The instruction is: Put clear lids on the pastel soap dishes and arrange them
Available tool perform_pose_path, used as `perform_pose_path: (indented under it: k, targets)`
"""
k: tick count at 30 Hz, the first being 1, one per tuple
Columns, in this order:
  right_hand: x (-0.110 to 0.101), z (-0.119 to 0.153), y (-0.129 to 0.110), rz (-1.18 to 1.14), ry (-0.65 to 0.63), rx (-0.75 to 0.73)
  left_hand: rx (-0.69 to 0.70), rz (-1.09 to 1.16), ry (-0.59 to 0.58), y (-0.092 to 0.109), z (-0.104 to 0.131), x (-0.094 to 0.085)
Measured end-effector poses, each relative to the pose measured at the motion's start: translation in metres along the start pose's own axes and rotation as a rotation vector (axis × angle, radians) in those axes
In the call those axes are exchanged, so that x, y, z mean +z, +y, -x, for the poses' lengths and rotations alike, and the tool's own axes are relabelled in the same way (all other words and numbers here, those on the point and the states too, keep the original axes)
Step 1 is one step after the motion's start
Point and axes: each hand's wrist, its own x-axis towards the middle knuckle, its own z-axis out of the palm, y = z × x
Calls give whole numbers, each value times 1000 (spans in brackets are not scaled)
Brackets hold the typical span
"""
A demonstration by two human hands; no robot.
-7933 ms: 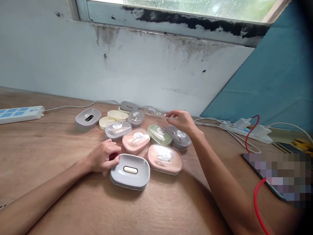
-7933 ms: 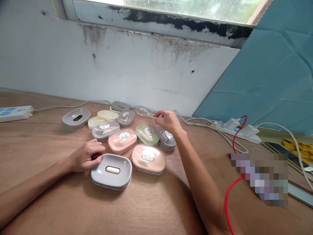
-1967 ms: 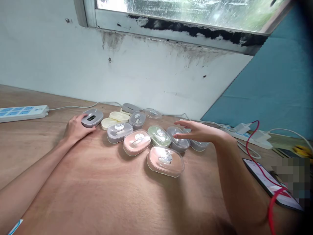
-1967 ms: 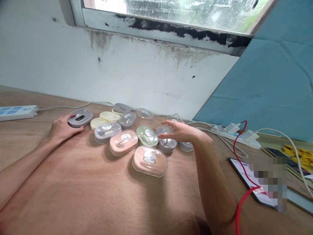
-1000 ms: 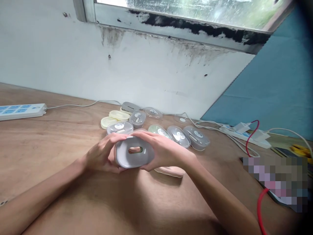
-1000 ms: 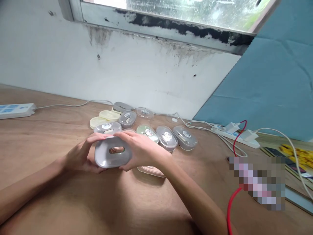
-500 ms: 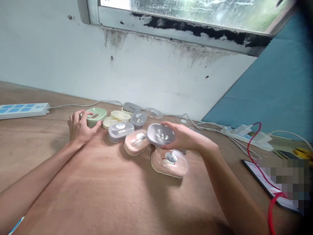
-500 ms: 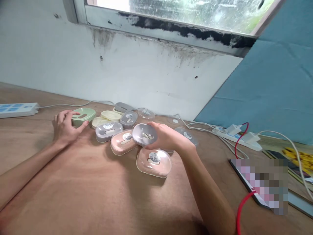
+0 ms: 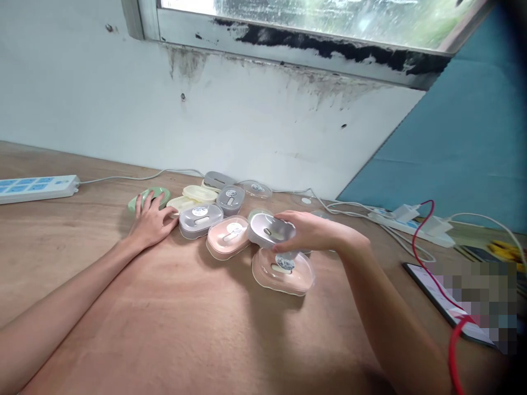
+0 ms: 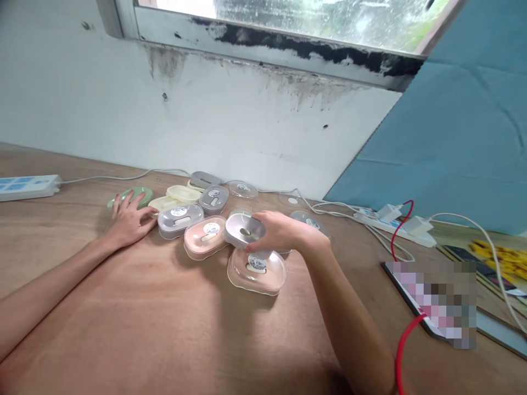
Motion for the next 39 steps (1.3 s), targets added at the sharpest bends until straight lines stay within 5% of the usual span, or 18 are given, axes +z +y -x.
perform_pose_path:
  k: [6,12,16,19,25,32,39]
  targets:
    - [2,-3,-4,-35,-9,7,-84,174,48,0,-1,-2]
    - [-2,3,-9,-14,19,-12,-107,357,263,6,-4,-17]
    - [-4,3,-4,-29,-10,40,61,428,340,26,6,-40]
    - [-4,2,2,-42,-36,86,459,499,317,61,23,-55]
    - [-4,-1,6,-42,-35,102,954,531,150,130,57,-57]
    - [-4,-1,4,-57,-34,94,887,654,-100,118,53,-49]
    - [-5,0,6,-30,-1,59,720,788,-294,101,45,-62]
